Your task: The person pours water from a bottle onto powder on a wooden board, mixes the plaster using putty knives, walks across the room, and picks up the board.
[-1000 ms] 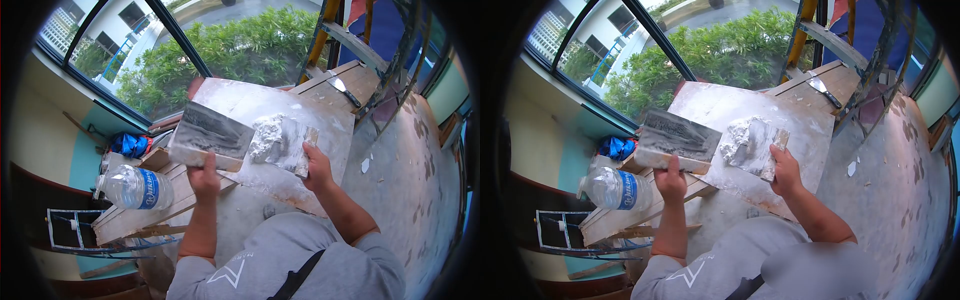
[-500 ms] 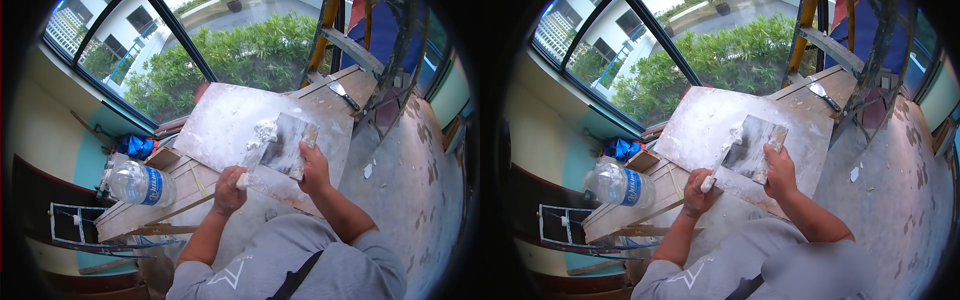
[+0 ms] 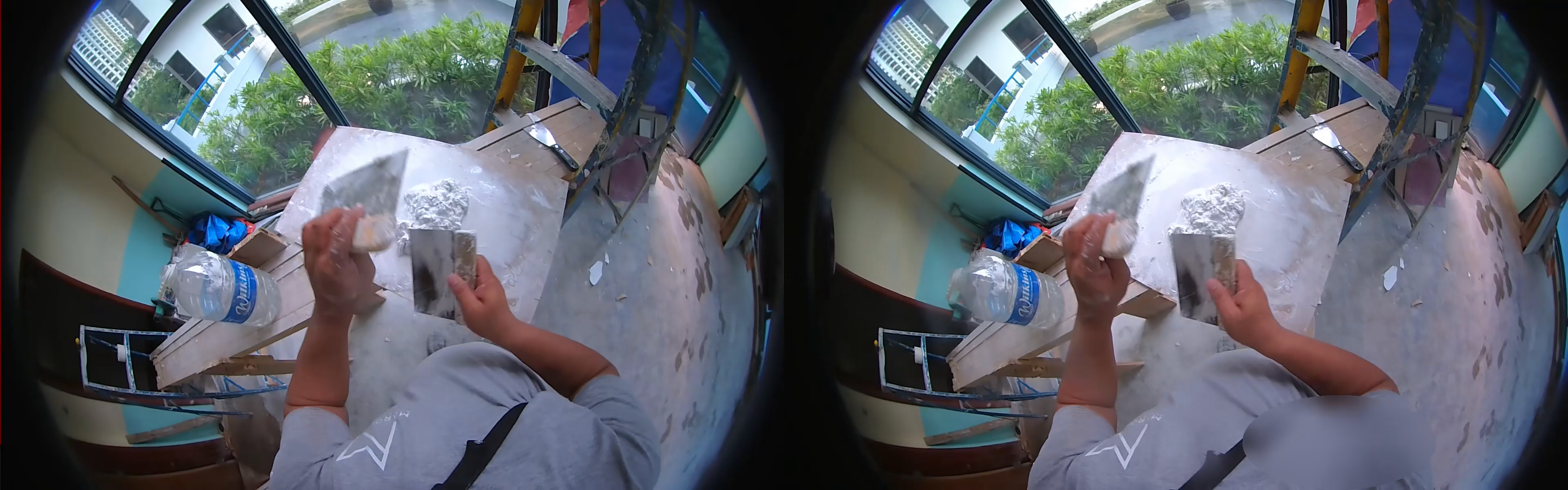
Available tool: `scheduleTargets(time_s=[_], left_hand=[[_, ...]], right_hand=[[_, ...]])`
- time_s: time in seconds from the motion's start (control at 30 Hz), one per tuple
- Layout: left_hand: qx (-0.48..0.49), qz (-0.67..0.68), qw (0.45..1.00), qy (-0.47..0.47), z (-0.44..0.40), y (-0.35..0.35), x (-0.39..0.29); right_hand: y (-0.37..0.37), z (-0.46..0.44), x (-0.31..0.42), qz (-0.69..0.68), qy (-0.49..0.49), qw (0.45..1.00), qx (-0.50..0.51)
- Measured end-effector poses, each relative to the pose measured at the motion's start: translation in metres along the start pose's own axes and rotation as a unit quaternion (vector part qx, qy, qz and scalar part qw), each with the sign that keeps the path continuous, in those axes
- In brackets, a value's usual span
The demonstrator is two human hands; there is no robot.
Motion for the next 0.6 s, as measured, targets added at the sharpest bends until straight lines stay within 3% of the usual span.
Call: scheduleTargets(time_s=[0.07, 0.1, 0.13, 0.17, 0.2, 0.3, 0.37, 0.43, 0.53, 0.6], left_hand=[[-0.036, -0.023, 0.999, -0.012, -0.014, 0.012, 0.002], [-0.002, 0.014, 1.0, 0.019, -0.017, 0.031, 0.009], [0.204, -0.068, 0.976, -0.031, -0.011, 0.053, 0.019], [0.396, -0.145, 0.903, -0.08, 0.002, 0.072, 0.031], [0.381, -0.121, 0.914, -0.071, 0.016, 0.078, 0.04], [0.254, -0.022, 0.95, -0.181, 0.007, 0.06, 0.056], [0.242, 0.025, 0.889, -0.388, -0.006, 0.034, 0.074], [0.215, 0.059, 0.885, -0.41, 0.023, 0.042, 0.164], [0.226, 0.234, 0.674, -0.663, 0.067, 0.055, 0.222], [0.211, 0.257, 0.638, -0.694, 0.088, 0.07, 0.252]], right_hand=[[-0.021, 0.0, -0.015, 0.01, -0.008, 0.998, -0.054], [-0.037, 0.0, -0.025, 0.019, -0.026, 0.995, -0.09], [-0.05, 0.005, -0.031, 0.026, -0.041, 0.991, -0.126], [-0.063, 0.011, -0.032, 0.029, -0.031, 0.986, -0.159], [-0.078, 0.014, -0.031, 0.034, -0.025, 0.981, -0.191], [-0.131, 0.035, -0.045, 0.065, 0.005, 0.967, -0.247], [-0.159, 0.053, -0.056, 0.016, 0.04, 0.958, -0.285], [-0.174, 0.068, -0.059, -0.04, 0.043, 0.94, -0.337], [-0.173, 0.077, -0.046, -0.107, 0.008, 0.916, -0.386], [-0.171, 0.084, -0.045, -0.12, 0.01, 0.915, -0.385]])
Point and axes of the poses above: each hand's wrist, its own z-axis away from the middle knuckle, its own y-axis out of the palm, x = y × z, the point moved 2 cm from there along -z, towards the middle knuckle, and after that the axes turned 13 degrees about -y, right-handed, at the moved point
